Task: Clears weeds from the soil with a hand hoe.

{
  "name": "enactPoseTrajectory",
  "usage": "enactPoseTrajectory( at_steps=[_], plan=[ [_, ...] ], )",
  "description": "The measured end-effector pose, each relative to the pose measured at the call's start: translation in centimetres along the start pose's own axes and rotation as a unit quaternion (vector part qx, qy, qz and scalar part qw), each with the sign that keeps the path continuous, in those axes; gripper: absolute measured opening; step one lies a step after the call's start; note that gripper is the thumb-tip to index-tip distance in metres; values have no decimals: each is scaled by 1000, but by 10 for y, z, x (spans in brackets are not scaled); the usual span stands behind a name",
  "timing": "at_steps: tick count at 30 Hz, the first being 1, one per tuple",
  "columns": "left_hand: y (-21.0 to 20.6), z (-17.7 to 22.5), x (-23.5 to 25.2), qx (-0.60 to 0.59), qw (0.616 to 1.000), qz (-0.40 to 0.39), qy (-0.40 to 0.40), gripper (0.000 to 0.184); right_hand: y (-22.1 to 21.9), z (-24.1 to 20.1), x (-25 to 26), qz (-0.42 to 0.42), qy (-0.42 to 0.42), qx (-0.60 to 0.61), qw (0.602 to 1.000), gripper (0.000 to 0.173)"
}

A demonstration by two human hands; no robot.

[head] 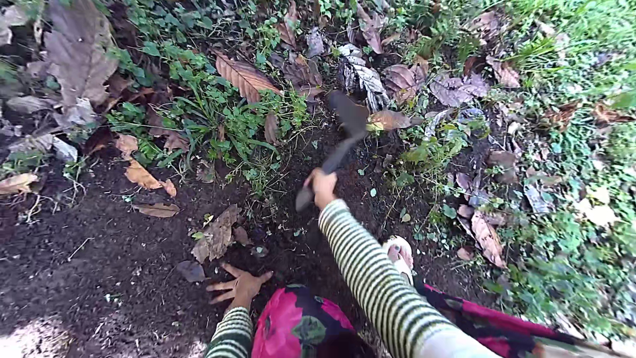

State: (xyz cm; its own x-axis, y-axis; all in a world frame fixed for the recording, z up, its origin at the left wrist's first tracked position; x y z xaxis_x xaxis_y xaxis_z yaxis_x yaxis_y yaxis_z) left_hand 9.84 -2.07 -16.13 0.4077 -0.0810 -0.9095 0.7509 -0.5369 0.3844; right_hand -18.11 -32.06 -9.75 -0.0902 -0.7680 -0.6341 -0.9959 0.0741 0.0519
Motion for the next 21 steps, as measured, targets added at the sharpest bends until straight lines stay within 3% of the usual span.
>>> enactPoseTrajectory(
  at_steps=[2, 5, 7, 10, 13, 15, 18, 21],
  plan=[
    [3, 3, -5, -7, 1000, 8, -8, 161, -26, 61, -41, -144, -68, -192, 968, 57],
    [3, 1, -5, -21, 999, 31, -23, 162, -20, 91, -88, -231, -139, -273, 924, 55],
    [1, -1, 1, -16, 999, 34, -18, 163, 4, 66, -84, -203, -124, -229, 944, 55],
    [-3, 1, 8, -23, 999, 30, -19, 165, 35, -8, -39, -80, -22, -57, 995, 43],
    [-3, 0, 4, -16, 1000, 11, -12, 165, 41, -36, -3, 49, 28, 97, 994, 51],
    [-3, -1, 4, -10, 1000, 12, -7, 165, 29, -5, -2, 70, 15, 67, 995, 52],
    [-2, 0, 7, -8, 999, 31, -10, 165, 15, 78, -43, -54, -87, -109, 989, 54],
    [-3, -1, 3, -8, 1000, 25, -7, 164, 43, 88, -77, -84, -139, -131, 978, 52]
  ],
)
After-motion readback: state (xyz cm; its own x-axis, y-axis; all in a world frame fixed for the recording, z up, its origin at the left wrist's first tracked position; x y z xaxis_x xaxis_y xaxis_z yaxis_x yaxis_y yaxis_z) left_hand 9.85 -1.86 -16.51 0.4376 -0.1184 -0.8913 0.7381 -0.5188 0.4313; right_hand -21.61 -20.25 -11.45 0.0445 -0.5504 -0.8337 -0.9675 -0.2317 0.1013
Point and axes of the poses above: each hand's wrist, its own x-axis towards the middle knuckle, its own y-axis out of the back of the hand, z = x × y, the point moved 10 cm from there along x, towards the middle knuckle, and after that the axes turned 15 degrees about -z, right-handed, at the moved point
